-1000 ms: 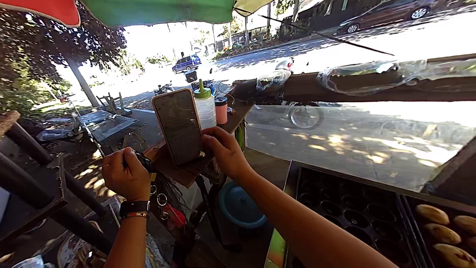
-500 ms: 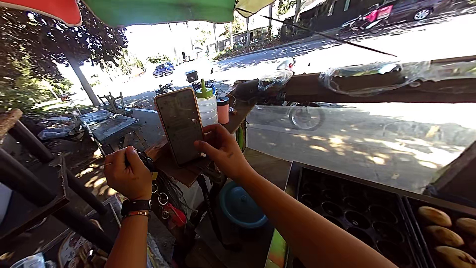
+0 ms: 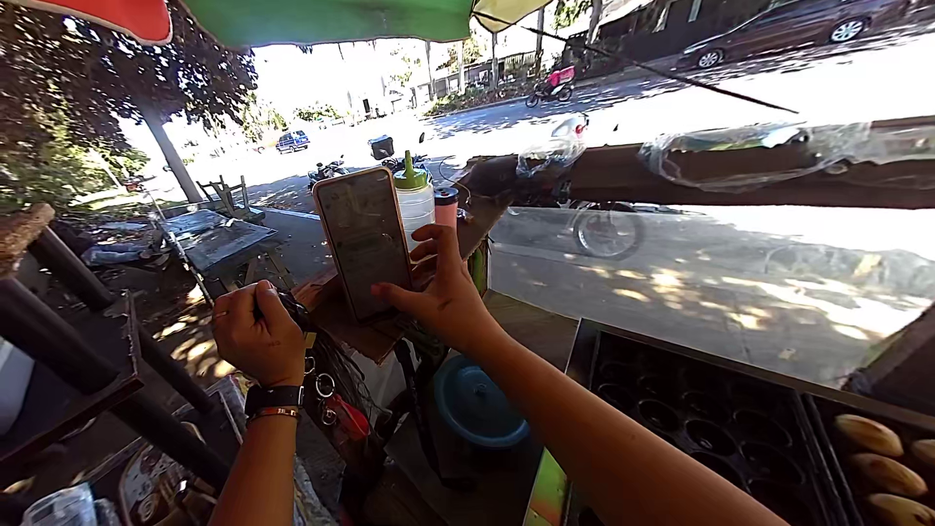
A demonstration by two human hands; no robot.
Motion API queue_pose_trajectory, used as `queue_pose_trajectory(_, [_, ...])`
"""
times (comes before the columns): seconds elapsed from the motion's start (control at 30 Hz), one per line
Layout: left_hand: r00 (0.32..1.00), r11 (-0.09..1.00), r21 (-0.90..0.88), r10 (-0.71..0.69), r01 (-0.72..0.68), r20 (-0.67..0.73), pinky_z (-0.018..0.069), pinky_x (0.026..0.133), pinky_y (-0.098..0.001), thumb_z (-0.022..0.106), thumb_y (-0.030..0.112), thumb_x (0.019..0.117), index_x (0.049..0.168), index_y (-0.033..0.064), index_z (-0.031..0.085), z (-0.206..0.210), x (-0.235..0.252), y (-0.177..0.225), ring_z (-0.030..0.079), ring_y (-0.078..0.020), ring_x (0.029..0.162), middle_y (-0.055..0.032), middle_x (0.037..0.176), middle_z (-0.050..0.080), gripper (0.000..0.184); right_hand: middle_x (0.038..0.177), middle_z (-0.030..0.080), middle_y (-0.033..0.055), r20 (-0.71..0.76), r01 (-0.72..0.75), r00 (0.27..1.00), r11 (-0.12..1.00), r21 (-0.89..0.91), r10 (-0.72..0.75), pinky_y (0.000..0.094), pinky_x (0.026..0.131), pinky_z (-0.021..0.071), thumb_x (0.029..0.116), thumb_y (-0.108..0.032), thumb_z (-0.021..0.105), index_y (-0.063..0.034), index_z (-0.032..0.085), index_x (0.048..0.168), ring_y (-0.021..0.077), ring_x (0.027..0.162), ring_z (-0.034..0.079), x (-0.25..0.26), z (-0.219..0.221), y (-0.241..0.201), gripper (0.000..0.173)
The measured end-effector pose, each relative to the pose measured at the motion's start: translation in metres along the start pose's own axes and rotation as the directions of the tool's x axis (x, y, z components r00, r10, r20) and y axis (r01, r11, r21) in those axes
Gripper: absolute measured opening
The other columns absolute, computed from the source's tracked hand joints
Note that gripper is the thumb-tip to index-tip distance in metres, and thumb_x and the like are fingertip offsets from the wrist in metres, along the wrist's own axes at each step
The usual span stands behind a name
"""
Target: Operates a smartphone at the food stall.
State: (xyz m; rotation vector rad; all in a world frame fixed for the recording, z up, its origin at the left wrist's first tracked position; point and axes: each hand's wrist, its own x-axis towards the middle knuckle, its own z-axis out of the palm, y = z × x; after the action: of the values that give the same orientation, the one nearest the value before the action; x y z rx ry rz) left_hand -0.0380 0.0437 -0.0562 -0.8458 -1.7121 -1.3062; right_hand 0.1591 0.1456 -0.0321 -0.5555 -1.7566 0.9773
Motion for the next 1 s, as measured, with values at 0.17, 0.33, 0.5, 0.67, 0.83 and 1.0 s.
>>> queue_pose_trajectory(0.17, [1.000,1.000,-0.001,-0.011,0.011,0.006,0.0492,0.086,-0.0482,0.047,0.022,0.1081,0.098,-0.0009,0.072,-0.002,0.001,0.005,0.064,-0.0320,0.095,-0.0200,0.099,0.067,0.035,0.118,0.056,0.0143,-0.033,0.044,0.998,0.993,-0.109,-0.048,0.0407,0.076,0.0534,0.0708,-0.036,0.092,-0.0079,0.046,0.135,0.0228,0.094,0.062,0.002,0.007,-0.004,0.084])
queue_pose_trajectory(0.33, [1.000,1.000,0.007,-0.003,0.003,0.012,0.0489,0.086,-0.0505,0.047,0.023,0.1084,0.099,-0.0015,0.072,-0.002,0.000,0.004,0.064,-0.0340,0.095,-0.0210,0.099,0.067,0.037,0.114,0.056,0.0139,-0.057,0.057,0.996,0.986,-0.154,-0.067,0.0414,0.073,0.0530,0.0694,-0.040,0.093,-0.0074,0.048,0.131,0.0230,0.089,0.061,0.003,0.010,-0.005,0.083])
queue_pose_trajectory(0.5, [1.000,1.000,0.012,-0.004,0.004,0.011,0.0491,0.088,-0.0505,0.046,0.022,0.1084,0.099,-0.0017,0.072,-0.001,0.001,0.004,0.065,-0.0344,0.097,-0.0215,0.100,0.067,0.036,0.116,0.055,0.0137,-0.093,0.035,0.994,0.990,-0.136,-0.048,0.0393,0.073,0.0536,0.0706,-0.041,0.092,-0.0074,0.046,0.131,0.0213,0.089,0.062,0.000,0.009,-0.003,0.083])
queue_pose_trajectory(0.67, [1.000,1.000,0.021,-0.006,0.006,0.015,0.0487,0.086,-0.0502,0.046,0.022,0.1084,0.098,-0.0003,0.072,-0.002,0.000,0.004,0.064,-0.0337,0.095,-0.0204,0.099,0.067,0.036,0.116,0.055,0.0125,-0.114,-0.018,0.993,1.000,0.008,0.019,0.0326,0.070,0.0556,0.0822,-0.034,0.081,-0.0058,0.044,0.128,0.0160,0.087,0.064,-0.002,0.003,0.001,0.066])
queue_pose_trajectory(0.83, [1.000,1.000,0.015,-0.019,0.018,0.021,0.0491,0.087,-0.0507,0.046,0.023,0.1085,0.099,0.0001,0.073,-0.003,0.000,0.004,0.065,-0.0331,0.097,-0.0207,0.102,0.067,0.036,0.107,0.057,0.0084,-0.061,-0.041,0.997,0.999,0.010,0.042,0.0304,0.069,0.0543,0.0827,-0.031,0.082,-0.0060,0.045,0.132,0.0141,0.084,0.063,-0.004,0.002,0.001,0.066])
queue_pose_trajectory(1.0, [1.000,1.000,-0.014,-0.019,0.019,0.013,0.0493,0.087,-0.0484,0.047,0.023,0.1085,0.099,0.0009,0.073,-0.001,-0.001,0.002,0.065,-0.0315,0.097,-0.0191,0.102,0.068,0.036,0.109,0.059,0.0082,0.046,-0.065,0.997,0.996,-0.061,0.068,0.0343,0.075,0.0532,0.0762,-0.030,0.089,-0.0092,0.041,0.146,0.0171,0.091,0.062,-0.005,0.000,-0.004,0.087])
